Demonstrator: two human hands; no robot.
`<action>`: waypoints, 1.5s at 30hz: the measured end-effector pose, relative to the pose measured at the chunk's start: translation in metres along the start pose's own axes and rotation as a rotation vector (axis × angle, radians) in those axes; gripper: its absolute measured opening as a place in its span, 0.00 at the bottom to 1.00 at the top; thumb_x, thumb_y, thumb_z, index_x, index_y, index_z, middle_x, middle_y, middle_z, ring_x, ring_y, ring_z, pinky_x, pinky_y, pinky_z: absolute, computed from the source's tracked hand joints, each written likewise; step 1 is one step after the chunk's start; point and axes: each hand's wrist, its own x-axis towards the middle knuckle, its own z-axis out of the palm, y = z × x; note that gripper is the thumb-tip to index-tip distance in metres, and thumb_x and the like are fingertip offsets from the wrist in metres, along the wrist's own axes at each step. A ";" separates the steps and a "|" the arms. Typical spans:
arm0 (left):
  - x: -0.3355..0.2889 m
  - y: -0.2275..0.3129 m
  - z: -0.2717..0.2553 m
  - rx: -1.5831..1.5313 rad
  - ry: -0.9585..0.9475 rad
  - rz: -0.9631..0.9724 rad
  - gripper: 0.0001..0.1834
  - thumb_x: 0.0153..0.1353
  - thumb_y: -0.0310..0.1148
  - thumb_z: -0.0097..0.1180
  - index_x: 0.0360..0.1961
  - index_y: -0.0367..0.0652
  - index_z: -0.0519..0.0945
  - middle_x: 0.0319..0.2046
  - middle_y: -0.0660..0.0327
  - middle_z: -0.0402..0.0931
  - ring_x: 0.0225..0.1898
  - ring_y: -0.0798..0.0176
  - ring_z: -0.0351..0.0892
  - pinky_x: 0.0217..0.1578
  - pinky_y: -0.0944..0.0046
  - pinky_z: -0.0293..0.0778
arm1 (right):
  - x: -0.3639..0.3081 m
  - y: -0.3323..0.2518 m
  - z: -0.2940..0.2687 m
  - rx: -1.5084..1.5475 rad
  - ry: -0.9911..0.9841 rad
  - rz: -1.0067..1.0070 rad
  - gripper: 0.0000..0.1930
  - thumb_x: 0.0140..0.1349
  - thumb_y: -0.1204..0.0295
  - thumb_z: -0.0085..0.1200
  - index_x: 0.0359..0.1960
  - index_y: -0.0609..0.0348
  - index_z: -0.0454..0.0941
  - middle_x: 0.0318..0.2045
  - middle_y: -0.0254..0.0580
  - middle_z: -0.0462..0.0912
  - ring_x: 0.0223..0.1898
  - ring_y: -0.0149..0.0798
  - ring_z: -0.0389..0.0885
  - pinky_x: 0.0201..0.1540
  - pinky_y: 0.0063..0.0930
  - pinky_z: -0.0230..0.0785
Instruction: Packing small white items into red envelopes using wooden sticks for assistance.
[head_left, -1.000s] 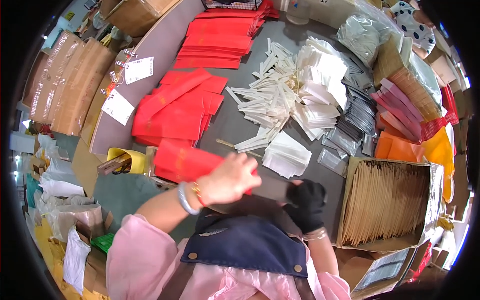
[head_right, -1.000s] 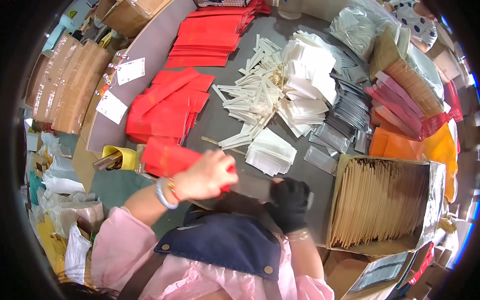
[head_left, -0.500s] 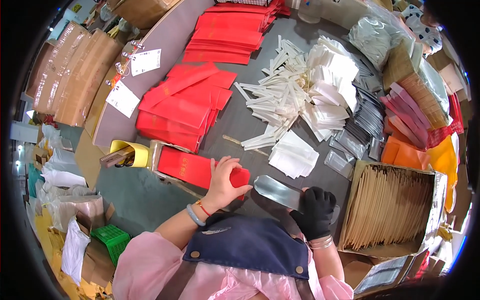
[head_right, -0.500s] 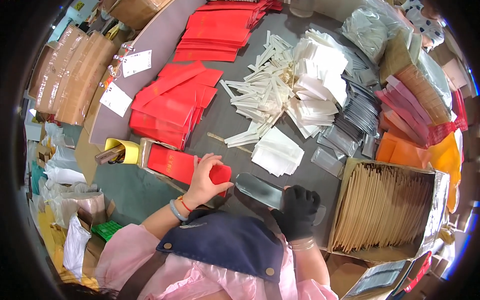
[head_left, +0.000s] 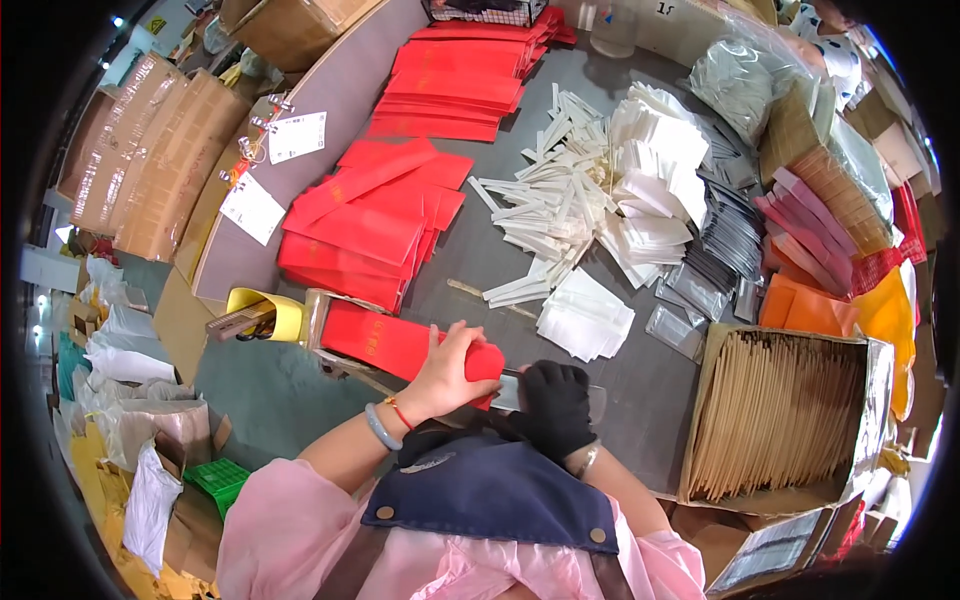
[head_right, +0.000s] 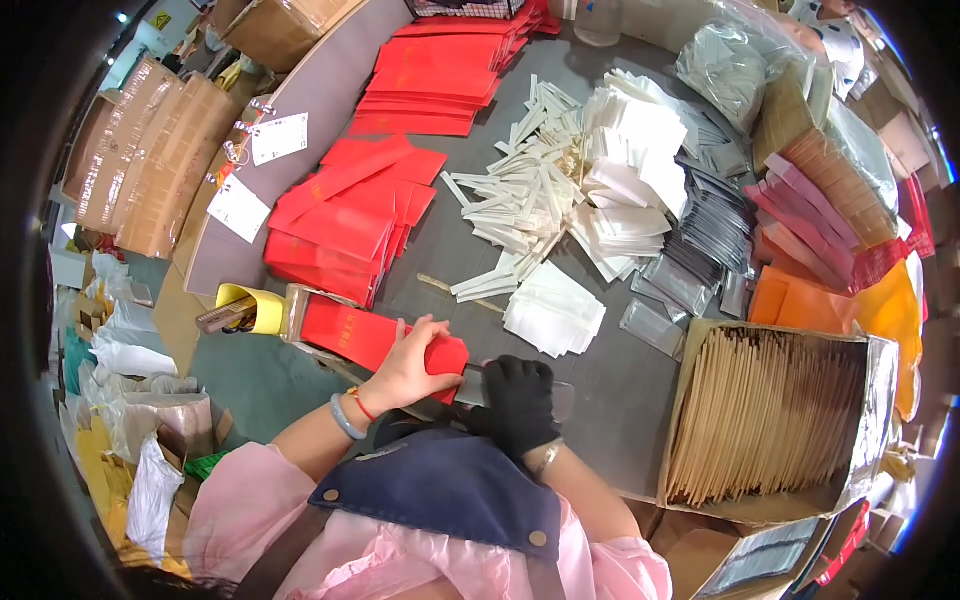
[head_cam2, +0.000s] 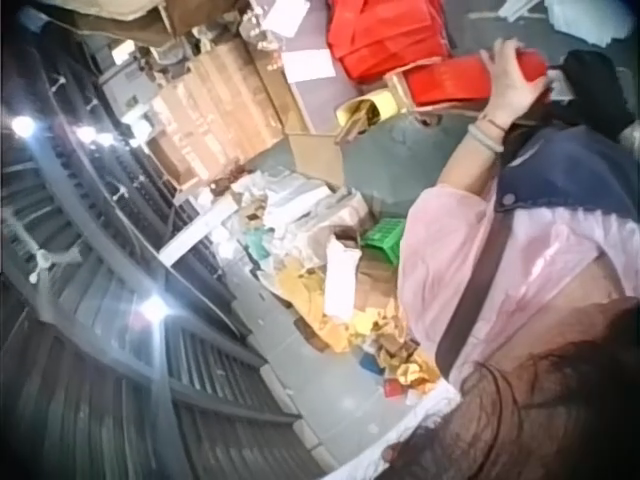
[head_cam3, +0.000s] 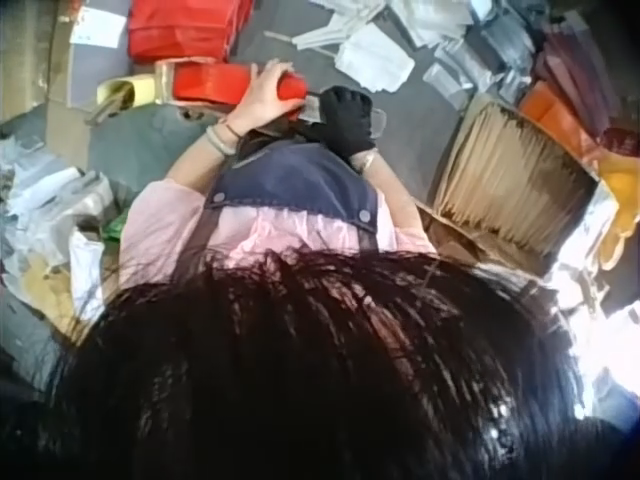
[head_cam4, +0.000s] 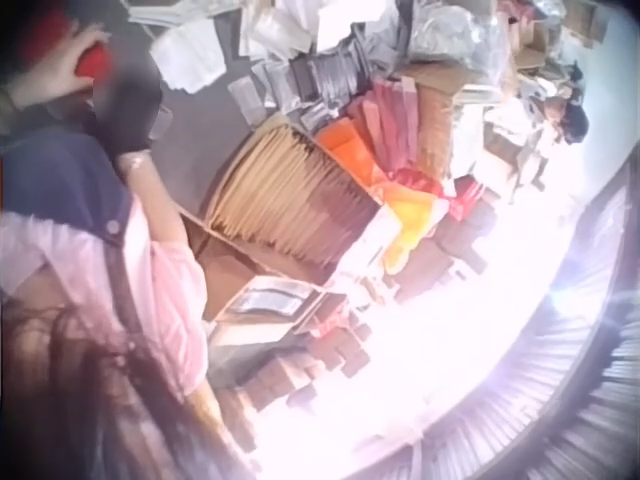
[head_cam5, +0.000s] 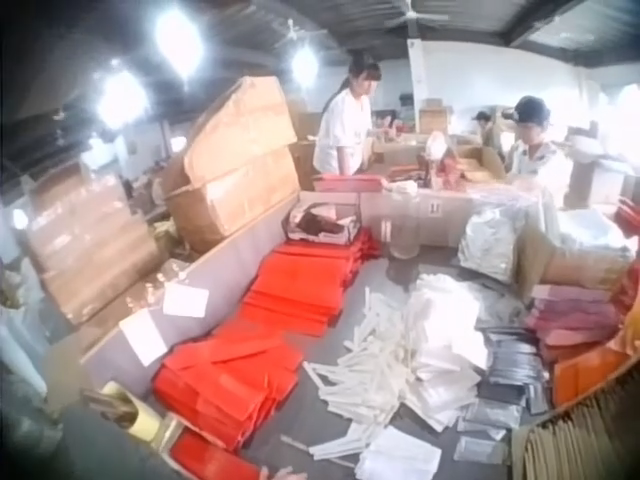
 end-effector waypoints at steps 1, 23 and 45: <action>0.001 0.001 0.000 -0.029 0.025 -0.030 0.36 0.44 0.44 0.77 0.48 0.41 0.69 0.61 0.48 0.70 0.70 0.38 0.56 0.70 0.34 0.33 | -0.005 0.002 -0.009 -0.068 -0.001 0.021 0.32 0.42 0.51 0.68 0.47 0.54 0.76 0.43 0.43 0.77 0.47 0.49 0.74 0.54 0.47 0.59; 0.003 -0.002 0.006 0.080 0.114 0.054 0.35 0.46 0.47 0.75 0.52 0.44 0.72 0.60 0.52 0.72 0.68 0.42 0.62 0.70 0.32 0.36 | -0.002 0.006 -0.007 -0.016 -0.024 0.041 0.37 0.42 0.49 0.69 0.52 0.56 0.74 0.47 0.45 0.76 0.51 0.50 0.72 0.55 0.48 0.59; 0.093 0.008 -0.012 0.157 0.216 0.423 0.06 0.50 0.30 0.67 0.25 0.45 0.80 0.27 0.59 0.77 0.34 0.51 0.78 0.37 0.53 0.74 | -0.231 0.171 -0.175 -0.543 0.652 0.990 0.14 0.63 0.68 0.58 0.46 0.67 0.79 0.42 0.54 0.81 0.45 0.52 0.79 0.52 0.38 0.71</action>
